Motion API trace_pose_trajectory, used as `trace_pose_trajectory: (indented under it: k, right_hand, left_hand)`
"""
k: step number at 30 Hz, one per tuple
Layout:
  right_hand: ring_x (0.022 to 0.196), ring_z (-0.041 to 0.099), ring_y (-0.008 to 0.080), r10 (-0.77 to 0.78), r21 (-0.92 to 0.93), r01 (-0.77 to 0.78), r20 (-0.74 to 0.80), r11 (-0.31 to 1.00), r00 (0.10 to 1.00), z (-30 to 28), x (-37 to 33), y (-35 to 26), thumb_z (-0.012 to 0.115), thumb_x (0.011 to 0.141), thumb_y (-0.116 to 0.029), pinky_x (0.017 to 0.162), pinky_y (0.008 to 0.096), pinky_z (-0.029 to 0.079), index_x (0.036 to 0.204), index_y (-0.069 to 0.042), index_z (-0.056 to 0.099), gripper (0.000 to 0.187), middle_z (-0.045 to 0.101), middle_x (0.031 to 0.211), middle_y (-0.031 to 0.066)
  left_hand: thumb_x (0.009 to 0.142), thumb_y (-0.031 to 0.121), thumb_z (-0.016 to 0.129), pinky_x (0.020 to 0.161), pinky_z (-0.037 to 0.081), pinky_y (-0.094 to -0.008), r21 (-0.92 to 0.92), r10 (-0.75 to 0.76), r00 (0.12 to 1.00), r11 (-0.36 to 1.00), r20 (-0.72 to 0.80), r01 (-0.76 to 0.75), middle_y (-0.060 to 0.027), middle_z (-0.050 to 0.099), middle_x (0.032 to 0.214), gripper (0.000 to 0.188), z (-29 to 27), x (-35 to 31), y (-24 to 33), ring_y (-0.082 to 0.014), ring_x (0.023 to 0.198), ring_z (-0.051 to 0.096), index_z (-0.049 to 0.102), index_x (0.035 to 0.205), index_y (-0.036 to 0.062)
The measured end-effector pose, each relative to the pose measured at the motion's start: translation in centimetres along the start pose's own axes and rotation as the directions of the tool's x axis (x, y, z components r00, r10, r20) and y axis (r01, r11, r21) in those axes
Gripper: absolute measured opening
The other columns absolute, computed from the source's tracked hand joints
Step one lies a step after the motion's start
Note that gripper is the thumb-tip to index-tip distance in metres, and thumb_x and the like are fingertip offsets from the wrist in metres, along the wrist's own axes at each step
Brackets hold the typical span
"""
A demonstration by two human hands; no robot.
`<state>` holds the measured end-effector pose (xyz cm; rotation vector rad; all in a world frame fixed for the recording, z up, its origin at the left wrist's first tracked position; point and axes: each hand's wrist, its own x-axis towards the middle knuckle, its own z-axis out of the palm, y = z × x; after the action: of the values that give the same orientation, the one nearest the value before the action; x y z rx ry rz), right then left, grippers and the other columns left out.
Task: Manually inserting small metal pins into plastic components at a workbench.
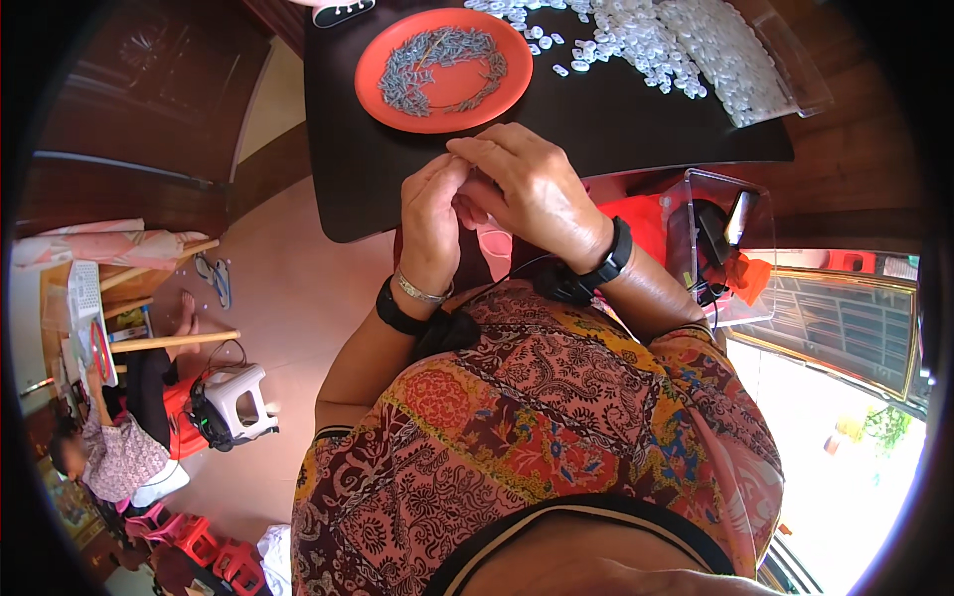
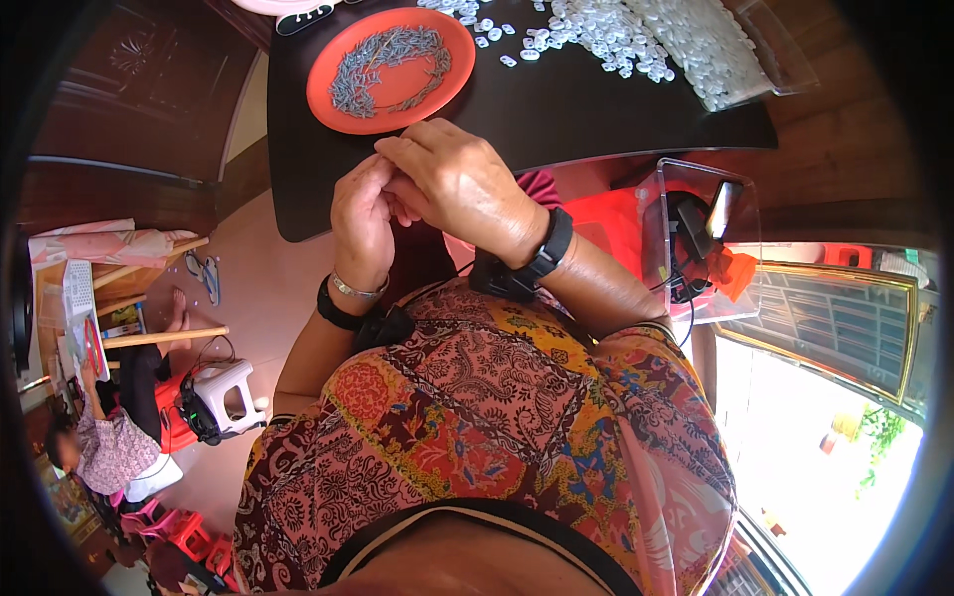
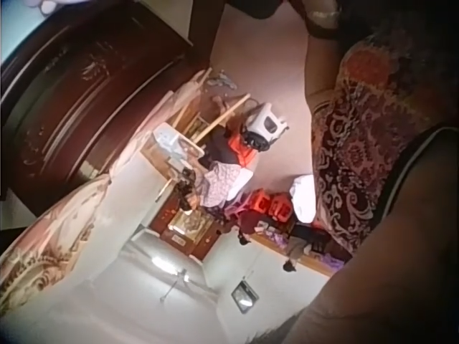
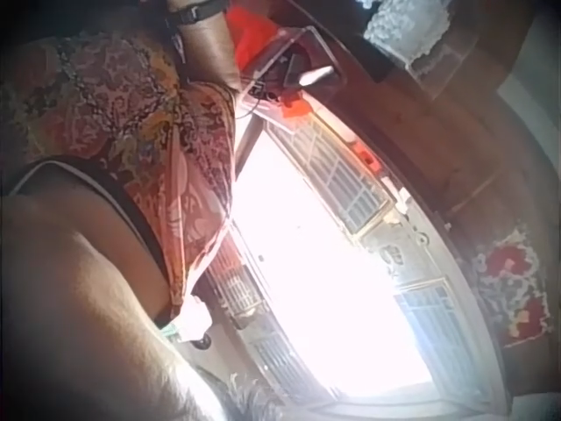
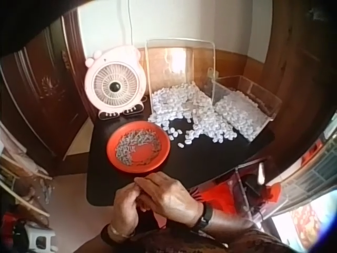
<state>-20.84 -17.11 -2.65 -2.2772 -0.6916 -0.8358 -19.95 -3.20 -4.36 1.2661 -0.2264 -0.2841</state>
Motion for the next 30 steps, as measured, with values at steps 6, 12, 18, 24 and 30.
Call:
trace_pose_trajectory:
  k: [6,12,18,24,30]
  right_hand:
    - [0.076,0.063,0.0303,0.042,-0.012,-0.041,0.112,0.999,0.993,-0.9,-0.6,-1.0,0.065,0.072,-0.005,0.066,0.0366,0.052,0.101,0.000,0.060,0.030,0.063,0.082,0.0135]
    - [0.071,0.062,0.0307,0.010,0.017,-0.012,0.121,1.000,0.993,-2.8,-0.6,-2.9,0.065,0.073,-0.006,0.063,0.0374,0.052,0.098,-0.001,0.060,0.027,0.062,0.080,0.0139]
    - [0.065,0.063,0.0279,-0.103,-0.035,0.106,0.060,0.994,0.993,-4.2,-1.1,-4.9,0.066,0.072,-0.008,0.057,0.0355,0.052,0.095,-0.001,0.061,0.025,0.061,0.073,0.0115]
    - [0.064,0.063,0.0272,-0.126,-0.009,0.127,0.063,0.992,0.990,-5.4,-2.8,-6.5,0.067,0.074,-0.009,0.056,0.0349,0.052,0.097,-0.001,0.061,0.025,0.062,0.074,0.0107]
    - [0.068,0.066,0.0251,0.086,0.222,-0.098,0.065,0.970,0.994,-7.2,-3.1,-7.8,0.073,0.074,-0.010,0.059,0.0307,0.052,0.096,-0.001,0.062,0.027,0.064,0.078,0.0121]
  left_hand:
    - [0.095,0.022,0.038,0.047,0.040,-0.0207,-0.095,-0.003,1.000,0.995,-0.011,0.002,-0.0049,0.058,0.064,0.033,0.4,-0.9,0.1,-0.0094,0.051,0.053,0.059,0.081,0.0002]
    - [0.095,0.022,0.038,0.047,0.040,-0.0207,-0.111,0.083,0.996,0.991,0.014,-0.081,-0.0048,0.057,0.065,0.033,1.1,-2.5,0.3,-0.0097,0.051,0.052,0.057,0.080,0.0006]
    - [0.094,0.020,0.040,0.045,0.038,-0.0217,-0.211,0.183,0.983,0.961,0.002,-0.178,-0.0040,0.055,0.065,0.030,2.4,-4.9,1.4,-0.0101,0.049,0.049,0.057,0.079,0.0007]
    - [0.092,0.021,0.042,0.047,0.038,-0.0215,-0.218,0.180,0.980,0.963,0.082,-0.158,-0.0033,0.054,0.065,0.027,2.6,-7.2,1.1,-0.0100,0.051,0.050,0.057,0.084,-0.0001]
    - [0.090,0.019,0.043,0.050,0.038,-0.0218,-0.191,0.186,0.978,0.967,0.090,-0.166,-0.0039,0.055,0.066,0.025,3.2,-7.9,2.5,-0.0098,0.054,0.051,0.058,0.085,-0.0008]
